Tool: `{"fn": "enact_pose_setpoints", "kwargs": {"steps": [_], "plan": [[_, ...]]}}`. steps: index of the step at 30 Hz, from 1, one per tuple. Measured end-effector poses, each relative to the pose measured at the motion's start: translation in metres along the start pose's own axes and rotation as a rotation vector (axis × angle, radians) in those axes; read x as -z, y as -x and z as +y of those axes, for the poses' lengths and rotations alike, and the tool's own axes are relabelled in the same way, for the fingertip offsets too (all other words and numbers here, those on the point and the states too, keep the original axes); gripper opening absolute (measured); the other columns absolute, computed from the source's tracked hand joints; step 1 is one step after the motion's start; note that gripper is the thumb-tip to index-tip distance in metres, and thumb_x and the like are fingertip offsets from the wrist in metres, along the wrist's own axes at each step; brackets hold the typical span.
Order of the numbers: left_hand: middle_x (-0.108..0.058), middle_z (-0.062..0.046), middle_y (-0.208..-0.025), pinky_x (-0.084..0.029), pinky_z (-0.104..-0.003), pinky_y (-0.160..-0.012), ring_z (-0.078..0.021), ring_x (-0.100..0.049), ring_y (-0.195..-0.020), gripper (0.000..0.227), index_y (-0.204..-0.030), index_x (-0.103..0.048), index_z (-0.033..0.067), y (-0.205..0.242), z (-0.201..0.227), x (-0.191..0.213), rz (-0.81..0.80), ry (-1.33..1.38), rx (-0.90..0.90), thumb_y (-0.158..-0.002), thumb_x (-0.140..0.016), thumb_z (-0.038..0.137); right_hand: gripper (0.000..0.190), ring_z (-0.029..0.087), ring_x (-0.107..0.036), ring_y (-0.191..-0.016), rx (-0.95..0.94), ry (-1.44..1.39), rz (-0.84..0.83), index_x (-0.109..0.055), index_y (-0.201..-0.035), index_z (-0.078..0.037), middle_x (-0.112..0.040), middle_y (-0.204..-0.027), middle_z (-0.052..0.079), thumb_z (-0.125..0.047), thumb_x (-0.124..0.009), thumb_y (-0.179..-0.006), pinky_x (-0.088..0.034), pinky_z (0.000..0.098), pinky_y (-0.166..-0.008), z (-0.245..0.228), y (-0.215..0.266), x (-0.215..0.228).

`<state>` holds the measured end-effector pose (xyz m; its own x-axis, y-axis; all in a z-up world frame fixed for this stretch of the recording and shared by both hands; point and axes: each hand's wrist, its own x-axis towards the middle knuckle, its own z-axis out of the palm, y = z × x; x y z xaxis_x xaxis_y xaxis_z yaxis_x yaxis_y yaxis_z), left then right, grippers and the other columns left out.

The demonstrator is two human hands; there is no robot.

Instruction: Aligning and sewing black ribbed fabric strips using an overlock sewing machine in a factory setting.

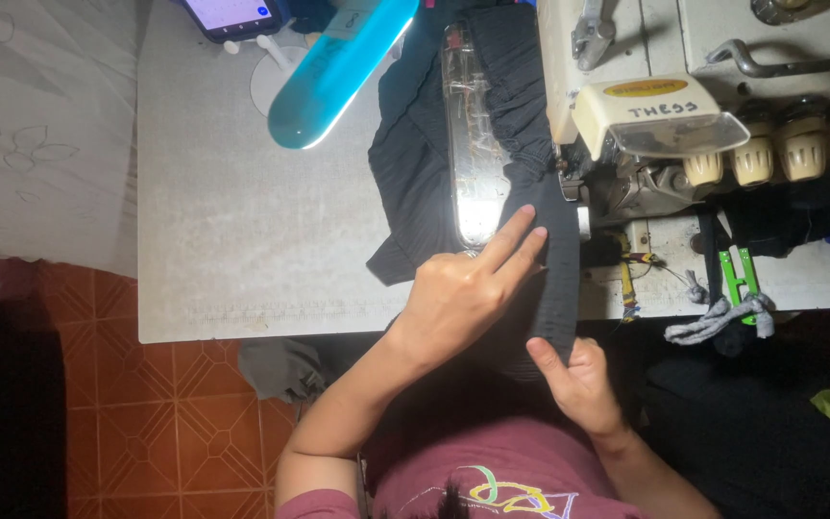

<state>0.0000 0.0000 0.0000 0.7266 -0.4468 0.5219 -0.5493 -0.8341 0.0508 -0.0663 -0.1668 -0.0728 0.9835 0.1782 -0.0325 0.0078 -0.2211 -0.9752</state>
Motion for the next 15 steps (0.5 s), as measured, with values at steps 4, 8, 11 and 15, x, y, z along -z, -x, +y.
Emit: {"fn": "enact_pose_setpoints", "kwargs": {"steps": [4, 8, 11, 15], "plan": [[-0.05, -0.004, -0.121, -0.033, -0.024, -0.031, -0.0103, -0.041, -0.035, 0.029, -0.109, -0.053, 0.012, 0.0, 0.003, 0.003, 0.012, 0.005, -0.007, -0.086, -0.061, 0.028, 0.039, 0.005, -0.026, -0.045, -0.034, 0.038, 0.031, -0.028, -0.052, -0.014, -0.027, -0.05, -0.007, -0.023, -0.049, -0.083, -0.023, 0.0222, -0.041, -0.007, -0.009, 0.004], [-0.048, -0.007, -0.121, -0.035, -0.025, -0.034, -0.0118, -0.045, -0.037, 0.029, -0.109, -0.053, 0.0094, 0.001, 0.006, 0.007, -0.007, 0.031, -0.037, -0.086, -0.059, 0.027, 0.038, 0.004, -0.027, -0.045, -0.044, -0.003, 0.033, -0.028, -0.052, -0.014, -0.028, -0.05, -0.008, -0.021, -0.049, -0.083, -0.022, 0.0217, -0.04, -0.003, -0.021, 0.003], [-0.047, -0.008, -0.122, -0.032, -0.025, -0.032, -0.011, -0.041, -0.036, 0.026, -0.107, -0.055, 0.0086, 0.001, 0.007, 0.007, -0.02, 0.01, -0.053, -0.087, -0.057, 0.025, 0.023, 0.004, -0.037, -0.05, 0.027, 0.0, 0.033, -0.054, -0.067, -0.007, -0.04, -0.055, -0.007, -0.021, -0.048, -0.084, -0.033, 0.02, -0.046, -0.001, -0.03, 0.002], [-0.048, -0.007, -0.121, -0.033, -0.025, -0.031, -0.0114, -0.044, -0.036, 0.026, -0.108, -0.054, 0.0095, -0.003, 0.004, 0.008, -0.052, 0.002, -0.018, -0.086, -0.055, 0.024, 0.024, 0.004, -0.041, -0.058, 0.027, -0.05, 0.073, -0.057, -0.073, -0.006, -0.046, -0.063, -0.006, -0.022, -0.047, -0.086, -0.037, 0.019, -0.053, -0.005, -0.041, 0.002]]}}
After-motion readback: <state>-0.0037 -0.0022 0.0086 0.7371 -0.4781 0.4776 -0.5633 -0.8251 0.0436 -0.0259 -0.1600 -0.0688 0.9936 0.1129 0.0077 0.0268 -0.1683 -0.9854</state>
